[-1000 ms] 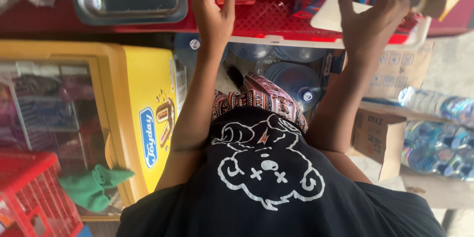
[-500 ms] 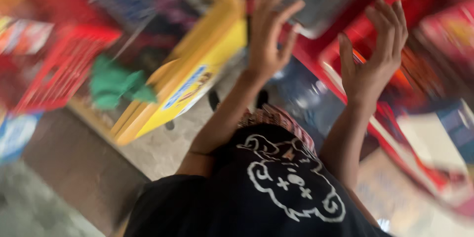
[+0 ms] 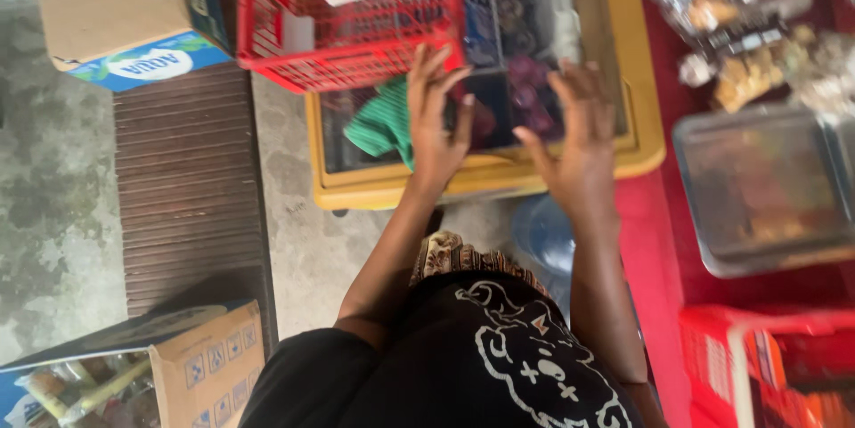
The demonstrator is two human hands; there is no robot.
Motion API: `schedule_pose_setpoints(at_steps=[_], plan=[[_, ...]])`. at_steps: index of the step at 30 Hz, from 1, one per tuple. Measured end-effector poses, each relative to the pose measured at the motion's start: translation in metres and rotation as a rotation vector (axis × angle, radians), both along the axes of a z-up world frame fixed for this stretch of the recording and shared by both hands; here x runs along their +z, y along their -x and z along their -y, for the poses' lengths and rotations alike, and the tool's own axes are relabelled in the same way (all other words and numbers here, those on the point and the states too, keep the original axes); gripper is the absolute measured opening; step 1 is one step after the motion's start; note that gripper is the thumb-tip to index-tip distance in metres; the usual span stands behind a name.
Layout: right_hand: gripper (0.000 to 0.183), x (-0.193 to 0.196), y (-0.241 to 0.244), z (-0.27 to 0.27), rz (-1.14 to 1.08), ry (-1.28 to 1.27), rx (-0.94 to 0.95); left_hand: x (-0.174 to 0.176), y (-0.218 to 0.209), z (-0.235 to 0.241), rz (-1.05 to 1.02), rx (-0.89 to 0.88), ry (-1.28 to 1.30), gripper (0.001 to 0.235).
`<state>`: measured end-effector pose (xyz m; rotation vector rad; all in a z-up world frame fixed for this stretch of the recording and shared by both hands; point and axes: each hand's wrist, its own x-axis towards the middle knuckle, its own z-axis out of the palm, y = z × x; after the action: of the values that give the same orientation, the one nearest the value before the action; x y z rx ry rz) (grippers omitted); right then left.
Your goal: The person organizes boxes and individual snack packets within red plastic crates. They move items between crates, open cardboard boxes to show the contents, and rearrange the packets by hand.
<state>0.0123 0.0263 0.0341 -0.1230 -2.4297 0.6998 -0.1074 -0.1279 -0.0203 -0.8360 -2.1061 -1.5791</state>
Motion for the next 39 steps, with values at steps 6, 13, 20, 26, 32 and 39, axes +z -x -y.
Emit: schedule_pose_setpoints(at_steps=[6,13,20,26,32,39], plan=[[0.075,-0.025,0.122,0.057,0.109,-0.058,0.159,-0.012,0.095,0.071,0.029,0.128,0.05,0.037],[0.09,-0.073,0.215,0.098,0.284,-0.118,0.169,-0.025,0.203,0.099,0.008,0.169,0.11,0.036],[0.084,-0.096,0.242,0.107,0.381,-0.264,0.087,-0.055,0.294,0.057,0.075,-0.043,0.02,0.071],[0.073,-0.074,0.266,0.091,0.19,0.173,0.167,-0.067,0.36,0.001,0.007,0.01,-0.04,0.093],[0.071,-0.072,0.273,0.098,0.162,0.224,0.122,-0.08,0.467,-0.021,0.14,0.115,-0.039,0.077],[0.07,-0.073,0.265,0.095,0.177,0.317,0.083,-0.095,0.499,-0.02,0.336,0.288,0.256,0.036]])
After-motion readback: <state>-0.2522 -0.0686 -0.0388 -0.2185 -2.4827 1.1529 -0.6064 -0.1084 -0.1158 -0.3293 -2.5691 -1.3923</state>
